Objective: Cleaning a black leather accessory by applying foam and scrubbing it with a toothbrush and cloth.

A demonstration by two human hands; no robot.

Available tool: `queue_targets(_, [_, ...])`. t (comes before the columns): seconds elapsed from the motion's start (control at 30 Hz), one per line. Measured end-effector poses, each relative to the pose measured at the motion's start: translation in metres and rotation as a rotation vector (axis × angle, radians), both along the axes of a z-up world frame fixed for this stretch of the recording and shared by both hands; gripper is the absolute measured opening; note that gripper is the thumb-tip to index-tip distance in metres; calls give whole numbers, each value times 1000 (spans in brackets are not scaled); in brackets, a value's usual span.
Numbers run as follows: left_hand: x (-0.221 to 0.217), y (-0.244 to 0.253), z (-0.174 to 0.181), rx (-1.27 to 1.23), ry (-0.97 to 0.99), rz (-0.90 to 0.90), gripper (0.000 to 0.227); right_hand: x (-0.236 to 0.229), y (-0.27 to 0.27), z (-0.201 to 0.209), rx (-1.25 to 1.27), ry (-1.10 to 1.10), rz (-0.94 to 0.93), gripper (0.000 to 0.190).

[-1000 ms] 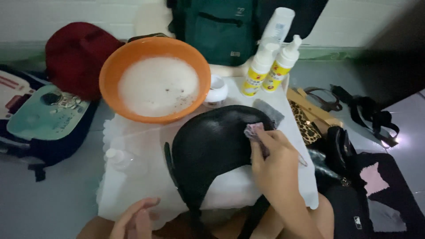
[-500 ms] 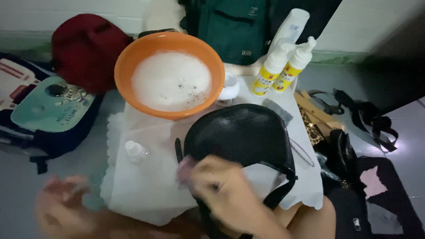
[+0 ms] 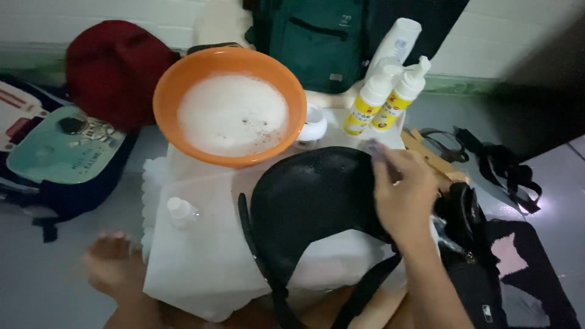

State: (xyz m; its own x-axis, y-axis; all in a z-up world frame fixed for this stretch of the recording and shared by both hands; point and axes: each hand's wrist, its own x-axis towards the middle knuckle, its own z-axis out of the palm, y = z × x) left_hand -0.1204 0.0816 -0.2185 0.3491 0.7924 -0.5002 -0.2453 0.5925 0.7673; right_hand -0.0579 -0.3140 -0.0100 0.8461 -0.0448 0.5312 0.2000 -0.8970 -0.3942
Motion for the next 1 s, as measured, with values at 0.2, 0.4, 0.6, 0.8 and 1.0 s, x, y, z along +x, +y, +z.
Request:
queue_targets(0.2, [3, -10, 17, -76, 72, 71, 28, 9, 50, -6, 145, 53, 178, 29])
queue_targets(0.4, [1, -19, 21, -56, -16, -41, 27, 9, 78, -1, 233, 149, 407, 31])
queue_targets(0.6, [2, -17, 15, -45, -40, 0, 33, 3, 90, 5, 263, 241, 587, 36])
queue_targets(0.8, [-1, -8, -8, -60, -95, -87, 32, -18, 103, 8, 359, 350, 807, 40])
queue_targets(1.0, [-2, -5, -21, 26, 69, -29, 29, -74, 69, 42, 248, 840, 1166, 37])
